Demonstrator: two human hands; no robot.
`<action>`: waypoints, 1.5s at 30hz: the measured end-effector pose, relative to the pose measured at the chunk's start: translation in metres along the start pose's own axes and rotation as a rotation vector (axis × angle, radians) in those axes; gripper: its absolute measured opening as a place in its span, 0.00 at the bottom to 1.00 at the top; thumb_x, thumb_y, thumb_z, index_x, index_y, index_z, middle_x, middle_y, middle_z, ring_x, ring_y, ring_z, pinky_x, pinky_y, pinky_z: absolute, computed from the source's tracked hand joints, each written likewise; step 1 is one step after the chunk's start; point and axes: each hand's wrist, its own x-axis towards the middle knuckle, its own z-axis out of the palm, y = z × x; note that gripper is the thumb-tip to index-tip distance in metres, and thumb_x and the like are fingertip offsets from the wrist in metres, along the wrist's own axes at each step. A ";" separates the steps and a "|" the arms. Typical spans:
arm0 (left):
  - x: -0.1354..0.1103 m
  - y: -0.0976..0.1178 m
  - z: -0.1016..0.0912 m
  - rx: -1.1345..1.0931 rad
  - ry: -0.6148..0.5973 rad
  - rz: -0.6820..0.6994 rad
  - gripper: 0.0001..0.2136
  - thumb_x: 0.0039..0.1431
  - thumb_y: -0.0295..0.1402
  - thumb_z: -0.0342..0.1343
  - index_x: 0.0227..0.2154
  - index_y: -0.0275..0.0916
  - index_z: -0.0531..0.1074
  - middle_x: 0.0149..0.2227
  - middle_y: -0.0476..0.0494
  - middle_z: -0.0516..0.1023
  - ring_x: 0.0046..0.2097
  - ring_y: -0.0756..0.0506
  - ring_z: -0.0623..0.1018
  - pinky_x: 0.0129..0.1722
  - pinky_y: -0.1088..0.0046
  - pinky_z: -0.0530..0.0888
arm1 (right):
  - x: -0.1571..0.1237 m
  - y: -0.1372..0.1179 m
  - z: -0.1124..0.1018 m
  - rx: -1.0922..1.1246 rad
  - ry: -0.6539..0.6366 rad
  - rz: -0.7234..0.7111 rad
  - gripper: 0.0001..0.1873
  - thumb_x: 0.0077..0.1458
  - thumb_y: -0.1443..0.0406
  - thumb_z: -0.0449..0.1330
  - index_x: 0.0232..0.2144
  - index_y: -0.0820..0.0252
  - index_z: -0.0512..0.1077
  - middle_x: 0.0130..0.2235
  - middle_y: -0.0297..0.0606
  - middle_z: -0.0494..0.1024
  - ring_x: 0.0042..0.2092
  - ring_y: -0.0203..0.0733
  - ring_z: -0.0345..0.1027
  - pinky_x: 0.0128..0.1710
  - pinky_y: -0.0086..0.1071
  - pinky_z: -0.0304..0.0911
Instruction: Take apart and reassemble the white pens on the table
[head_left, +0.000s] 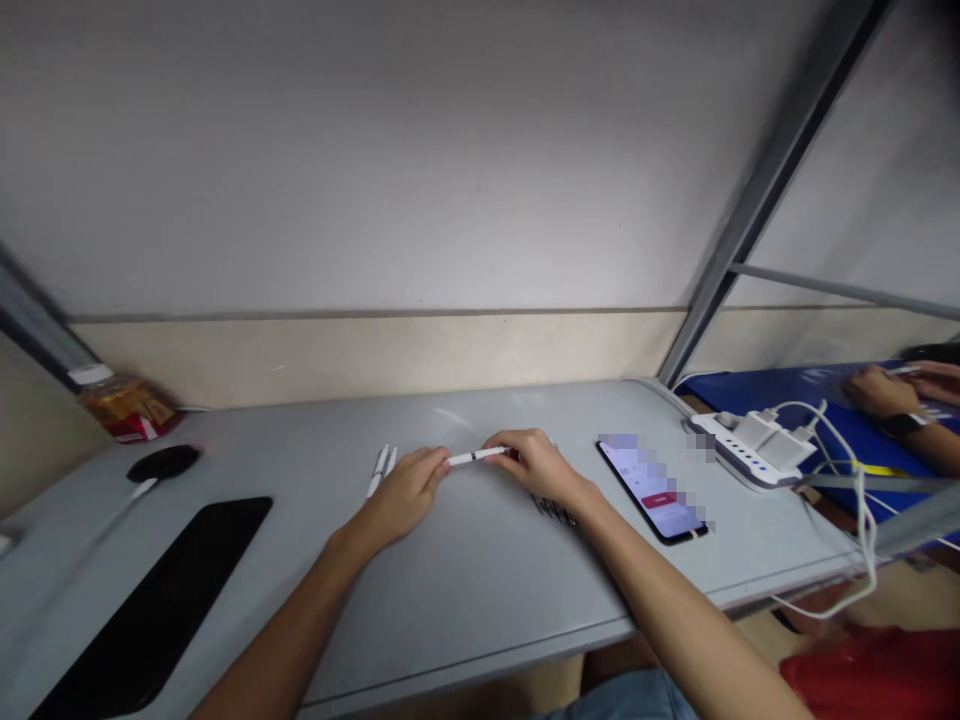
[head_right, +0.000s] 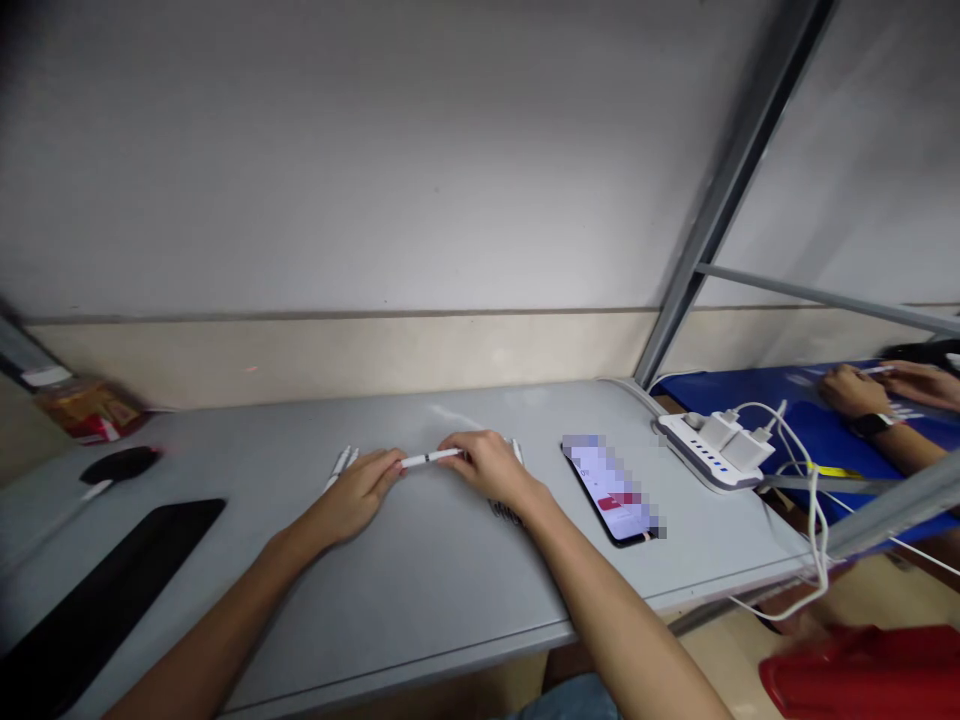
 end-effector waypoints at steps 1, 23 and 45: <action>0.000 -0.001 0.000 0.015 0.004 0.002 0.13 0.66 0.34 0.38 0.30 0.40 0.65 0.30 0.48 0.70 0.34 0.47 0.70 0.36 0.71 0.65 | 0.000 -0.002 0.001 -0.023 -0.008 0.006 0.15 0.62 0.58 0.52 0.40 0.57 0.76 0.36 0.39 0.78 0.34 0.37 0.66 0.35 0.29 0.54; 0.003 -0.010 -0.011 0.348 0.244 -0.236 0.15 0.64 0.41 0.41 0.39 0.40 0.70 0.44 0.41 0.73 0.47 0.39 0.68 0.45 0.58 0.65 | 0.007 0.015 -0.007 1.763 0.206 0.308 0.16 0.59 0.64 0.56 0.49 0.44 0.63 0.21 0.24 0.52 0.18 0.27 0.41 0.15 0.19 0.37; -0.001 -0.019 -0.016 0.468 0.108 -0.519 0.18 0.59 0.42 0.42 0.45 0.38 0.68 0.47 0.33 0.68 0.51 0.33 0.64 0.44 0.55 0.66 | 0.009 0.016 -0.007 1.537 0.213 0.315 0.20 0.56 0.58 0.59 0.50 0.43 0.60 0.22 0.23 0.51 0.19 0.28 0.37 0.15 0.21 0.33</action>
